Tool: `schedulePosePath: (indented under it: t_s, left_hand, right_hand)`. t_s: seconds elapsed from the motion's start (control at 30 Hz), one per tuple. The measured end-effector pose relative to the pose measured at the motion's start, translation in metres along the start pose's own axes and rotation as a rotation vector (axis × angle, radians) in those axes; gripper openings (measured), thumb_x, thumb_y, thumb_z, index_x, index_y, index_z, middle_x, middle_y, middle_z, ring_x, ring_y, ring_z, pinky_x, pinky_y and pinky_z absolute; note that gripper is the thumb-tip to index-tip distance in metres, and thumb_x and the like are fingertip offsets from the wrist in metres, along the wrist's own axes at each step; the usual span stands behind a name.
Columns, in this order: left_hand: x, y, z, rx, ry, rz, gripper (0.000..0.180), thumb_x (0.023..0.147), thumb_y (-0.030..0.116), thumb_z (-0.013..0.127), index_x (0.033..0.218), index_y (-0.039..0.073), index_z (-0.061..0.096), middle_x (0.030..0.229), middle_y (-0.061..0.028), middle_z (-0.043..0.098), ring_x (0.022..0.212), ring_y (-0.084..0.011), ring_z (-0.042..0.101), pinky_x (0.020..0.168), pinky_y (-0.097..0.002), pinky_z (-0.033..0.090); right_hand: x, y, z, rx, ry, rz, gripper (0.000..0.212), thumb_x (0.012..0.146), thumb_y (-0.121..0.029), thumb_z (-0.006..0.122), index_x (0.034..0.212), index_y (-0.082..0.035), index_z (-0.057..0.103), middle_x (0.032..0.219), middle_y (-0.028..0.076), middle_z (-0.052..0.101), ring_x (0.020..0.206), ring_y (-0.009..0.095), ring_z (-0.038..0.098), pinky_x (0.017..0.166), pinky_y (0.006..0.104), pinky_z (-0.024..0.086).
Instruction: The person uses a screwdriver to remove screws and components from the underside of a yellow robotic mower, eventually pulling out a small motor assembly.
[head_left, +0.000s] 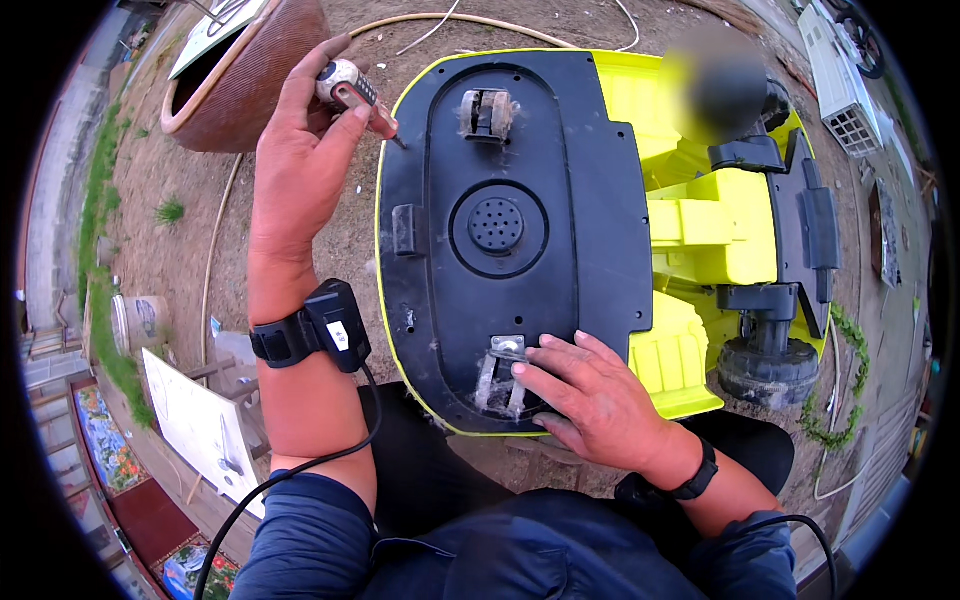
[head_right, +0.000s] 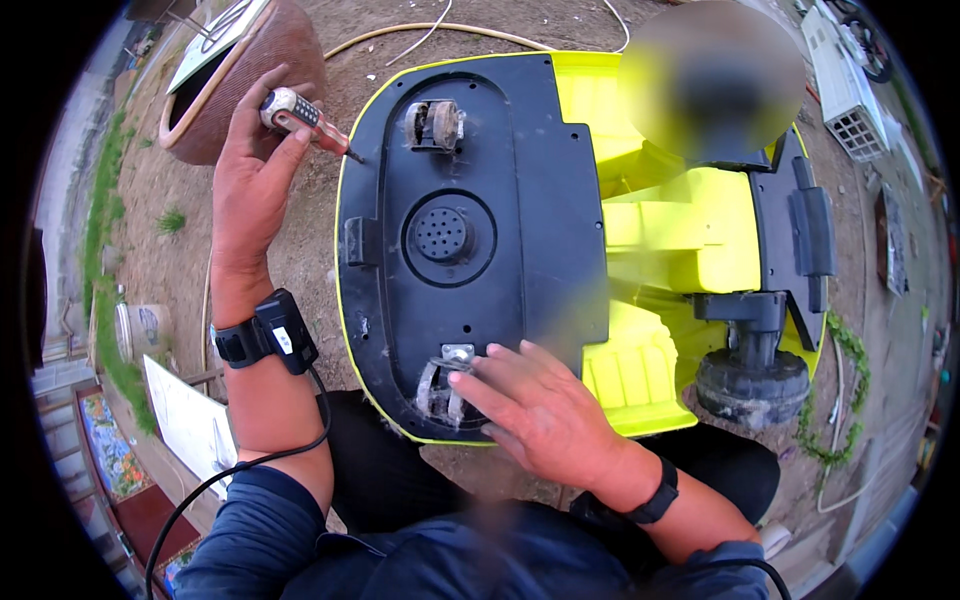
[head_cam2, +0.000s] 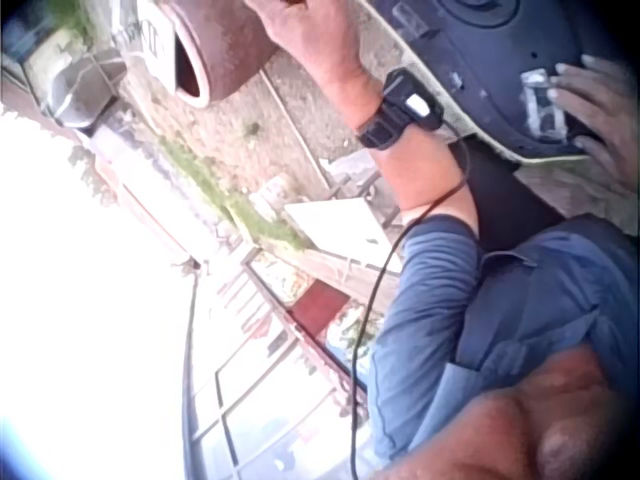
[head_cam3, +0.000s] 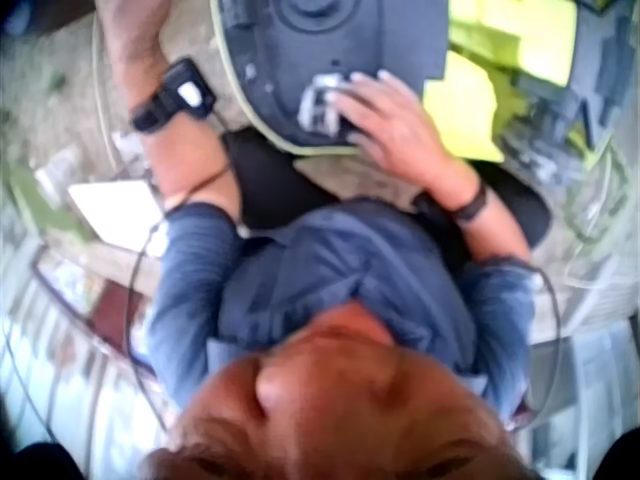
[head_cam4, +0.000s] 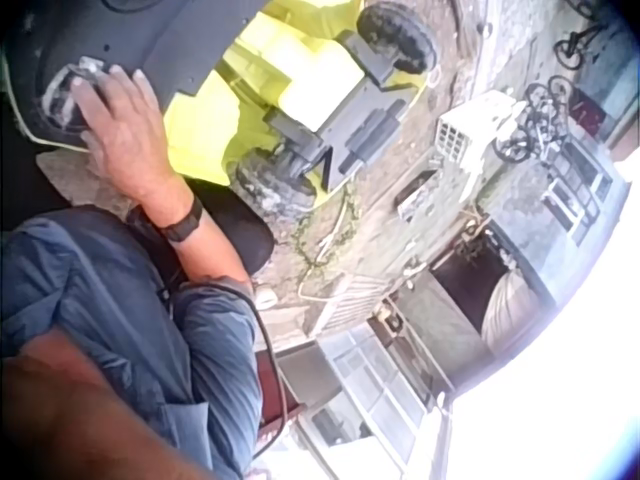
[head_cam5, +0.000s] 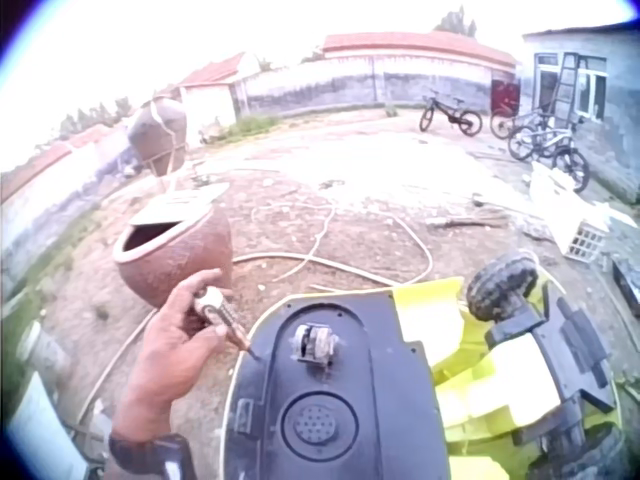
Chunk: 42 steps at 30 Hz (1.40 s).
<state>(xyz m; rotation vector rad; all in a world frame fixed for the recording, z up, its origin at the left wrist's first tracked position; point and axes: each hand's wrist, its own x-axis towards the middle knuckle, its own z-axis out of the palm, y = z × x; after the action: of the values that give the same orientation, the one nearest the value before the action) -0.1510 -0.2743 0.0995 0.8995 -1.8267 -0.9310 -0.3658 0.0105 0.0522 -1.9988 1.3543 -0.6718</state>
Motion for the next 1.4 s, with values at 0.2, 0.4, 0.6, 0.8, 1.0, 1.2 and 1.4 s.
schedulePosePath:
  t_s: [0.2, 0.4, 0.6, 0.8, 1.0, 1.2, 1.4]
  left_hand:
    - [0.0, -0.01, 0.014, 0.294, 0.115, 0.151, 0.05, 0.097, 0.004, 0.072, 0.144, 0.005, 0.055, 0.105, -0.0043, 0.065, 0.088, -0.0153, 0.07, 0.087, -0.0321, 0.059]
    - [0.002, -0.007, 0.009, 0.089, 0.056, 0.053, 0.047, 0.098, 0.003, 0.072, 0.142, 0.006, 0.057, 0.113, -0.0058, 0.066, 0.088, -0.014, 0.07, 0.084, -0.0307, 0.059]
    - [0.002, -0.006, 0.01, 0.127, 0.065, 0.074, 0.045, 0.098, 0.002, 0.07, 0.141, 0.006, 0.059, 0.113, -0.0056, 0.065, 0.087, -0.0136, 0.07, 0.084, -0.0299, 0.059]
    - [0.004, -0.008, 0.013, 0.414, 0.108, 0.121, 0.049, 0.097, 0.003, 0.071, 0.144, 0.006, 0.057, 0.104, -0.0047, 0.065, 0.089, -0.0119, 0.068, 0.085, -0.0278, 0.057]
    - [0.007, -0.008, 0.003, 0.009, -0.022, 0.037, 0.054, 0.097, 0.007, 0.075, 0.148, 0.008, 0.056, 0.114, -0.0049, 0.066, 0.102, -0.0109, 0.064, 0.093, -0.0279, 0.054]
    - [0.008, -0.007, 0.017, 0.327, 0.185, 0.085, 0.052, 0.09, 0.009, 0.083, 0.134, 0.001, 0.058, 0.097, -0.007, 0.071, 0.079, -0.0121, 0.073, 0.072, -0.0287, 0.06]
    - [0.009, -0.013, 0.009, 0.134, 0.059, -0.115, 0.043, 0.093, 0.013, 0.081, 0.13, 0.004, 0.06, 0.108, -0.0053, 0.069, 0.095, -0.0126, 0.068, 0.09, -0.0304, 0.057]
  right_hand:
    - [0.0, 0.001, 0.001, 0.0, -0.003, 0.008, 0.079, 0.077, -0.011, 0.083, 0.15, -0.015, 0.053, 0.137, 0.012, 0.063, 0.134, 0.036, 0.057, 0.115, 0.053, 0.043]
    - [0.001, 0.0, 0.0, -0.002, 0.001, 0.004, 0.077, 0.078, -0.011, 0.082, 0.15, -0.014, 0.054, 0.137, 0.013, 0.063, 0.133, 0.036, 0.058, 0.116, 0.0525, 0.043]
    - [0.001, 0.001, 0.002, 0.0, 0.016, -0.004, 0.077, 0.077, -0.01, 0.083, 0.149, -0.013, 0.054, 0.136, 0.013, 0.064, 0.132, 0.036, 0.058, 0.115, 0.0521, 0.044]
    - [-0.001, 0.005, 0.006, 0.0, -0.006, -0.01, 0.089, 0.072, -0.012, 0.089, 0.152, -0.017, 0.049, 0.142, 0.014, 0.06, 0.136, 0.037, 0.057, 0.114, 0.0566, 0.044]
    - [0.002, 0.001, 0.002, -0.002, 0.021, -0.009, 0.077, 0.076, -0.009, 0.084, 0.148, -0.012, 0.055, 0.134, 0.013, 0.064, 0.131, 0.036, 0.059, 0.113, 0.0522, 0.045]
    - [0.003, 0.0, 0.0, -0.006, 0.008, 0.001, 0.077, 0.077, -0.01, 0.083, 0.148, -0.013, 0.055, 0.135, 0.014, 0.064, 0.132, 0.036, 0.058, 0.115, 0.0527, 0.044]
    - [0.013, -0.008, -0.033, 0.022, -0.108, 0.055, 0.076, 0.078, -0.013, 0.084, 0.149, -0.011, 0.055, 0.135, 0.015, 0.064, 0.132, 0.037, 0.059, 0.114, 0.0546, 0.045]
